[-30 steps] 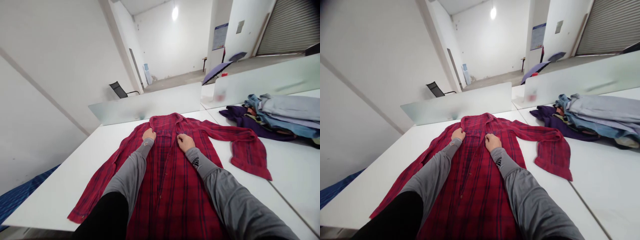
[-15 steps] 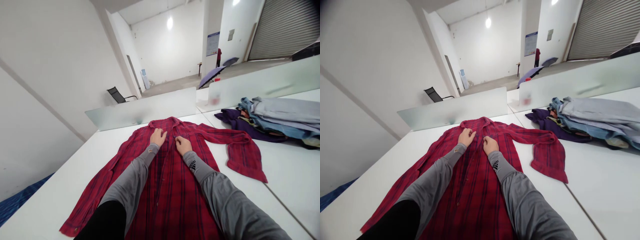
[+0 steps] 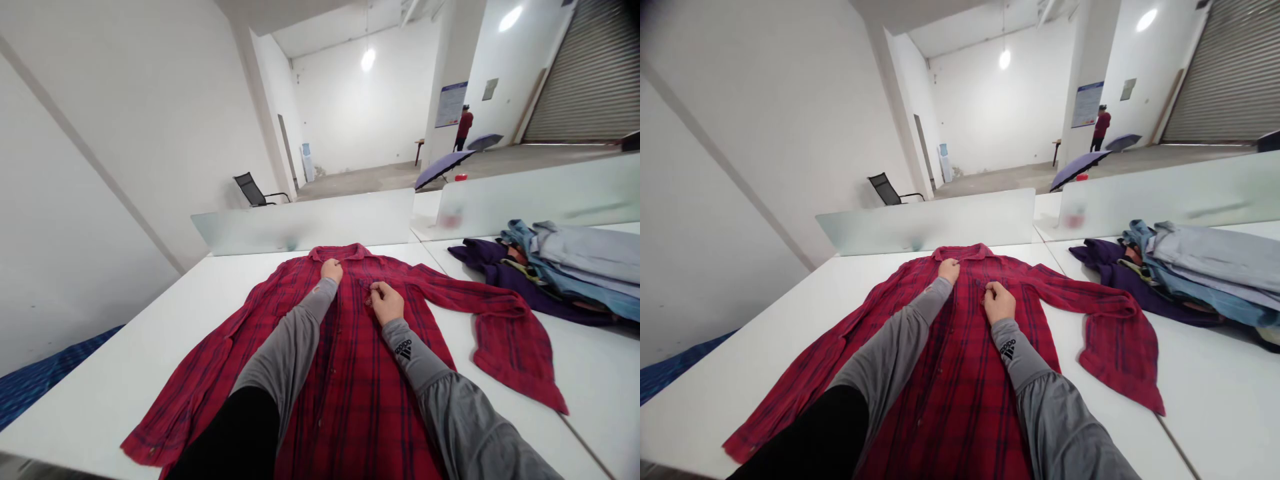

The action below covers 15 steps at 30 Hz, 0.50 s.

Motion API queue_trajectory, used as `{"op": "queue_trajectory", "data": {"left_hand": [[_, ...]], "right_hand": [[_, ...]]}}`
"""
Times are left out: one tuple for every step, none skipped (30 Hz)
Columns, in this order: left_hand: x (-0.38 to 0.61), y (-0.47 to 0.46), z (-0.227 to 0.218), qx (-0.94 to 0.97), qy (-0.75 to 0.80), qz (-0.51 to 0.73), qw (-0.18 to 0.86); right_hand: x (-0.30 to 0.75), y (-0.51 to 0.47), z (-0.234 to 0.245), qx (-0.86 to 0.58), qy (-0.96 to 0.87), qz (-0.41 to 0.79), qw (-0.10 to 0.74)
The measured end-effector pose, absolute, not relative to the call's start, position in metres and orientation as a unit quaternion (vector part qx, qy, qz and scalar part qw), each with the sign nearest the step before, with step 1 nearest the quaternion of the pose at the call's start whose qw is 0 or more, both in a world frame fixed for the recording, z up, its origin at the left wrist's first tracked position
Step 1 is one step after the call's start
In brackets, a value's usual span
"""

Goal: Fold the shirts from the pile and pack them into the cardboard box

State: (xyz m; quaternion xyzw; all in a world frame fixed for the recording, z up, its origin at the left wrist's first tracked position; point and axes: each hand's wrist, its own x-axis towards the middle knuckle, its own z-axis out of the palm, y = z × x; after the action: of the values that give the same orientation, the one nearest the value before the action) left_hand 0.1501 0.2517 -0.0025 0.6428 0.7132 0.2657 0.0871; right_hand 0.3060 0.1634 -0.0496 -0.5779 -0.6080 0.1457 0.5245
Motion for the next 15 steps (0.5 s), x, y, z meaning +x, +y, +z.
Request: {"op": "queue_trajectory", "data": {"left_hand": [[0.141, 0.255, 0.000, 0.646, 0.712, 0.262, 0.086], [0.134, 0.257, 0.003, 0.649, 0.712, 0.254, 0.084], [0.127, 0.258, 0.004, 0.652, 0.713, 0.246, 0.081], [0.122, 0.257, 0.004, 0.654, 0.713, 0.240, 0.076], [0.118, 0.255, 0.003, 0.656, 0.713, 0.235, 0.070], [0.114, 0.251, 0.003, 0.657, 0.714, 0.232, 0.061], [0.110, 0.245, 0.001, 0.656, 0.716, 0.231, 0.050], [0.106, 0.238, 0.000, 0.654, 0.719, 0.230, 0.038], [0.102, 0.230, -0.001, 0.652, 0.723, 0.228, 0.028], [0.099, 0.221, -0.002, 0.651, 0.725, 0.224, 0.020], [0.095, 0.211, -0.004, 0.653, 0.726, 0.216, 0.017], [0.093, 0.201, -0.006, 0.656, 0.726, 0.205, 0.017], [0.091, 0.191, -0.008, 0.661, 0.724, 0.193, 0.020], [0.090, 0.181, -0.011, 0.667, 0.722, 0.182, 0.023], [0.091, 0.171, -0.013, 0.672, 0.720, 0.173, 0.025]], "right_hand": [[0.305, 0.163, -0.050, -0.574, -0.609, 0.150, 0.527], [0.305, 0.162, -0.050, -0.567, -0.613, 0.152, 0.529], [0.305, 0.162, -0.050, -0.557, -0.620, 0.152, 0.531], [0.304, 0.161, -0.050, -0.545, -0.632, 0.149, 0.530], [0.304, 0.161, -0.050, -0.534, -0.646, 0.146, 0.526], [0.304, 0.160, -0.050, -0.524, -0.662, 0.143, 0.516], [0.304, 0.160, -0.051, -0.515, -0.681, 0.143, 0.501], [0.303, 0.160, -0.051, -0.508, -0.698, 0.143, 0.484], [0.303, 0.159, -0.050, -0.504, -0.712, 0.142, 0.468], [0.302, 0.159, -0.050, -0.502, -0.722, 0.137, 0.455], [0.301, 0.159, -0.049, -0.501, -0.729, 0.130, 0.448], [0.300, 0.158, -0.048, -0.499, -0.733, 0.121, 0.445], [0.298, 0.156, -0.047, -0.497, -0.737, 0.113, 0.444], [0.296, 0.154, -0.045, -0.491, -0.744, 0.109, 0.441], [0.293, 0.151, -0.043, -0.481, -0.755, 0.109, 0.432]]}}
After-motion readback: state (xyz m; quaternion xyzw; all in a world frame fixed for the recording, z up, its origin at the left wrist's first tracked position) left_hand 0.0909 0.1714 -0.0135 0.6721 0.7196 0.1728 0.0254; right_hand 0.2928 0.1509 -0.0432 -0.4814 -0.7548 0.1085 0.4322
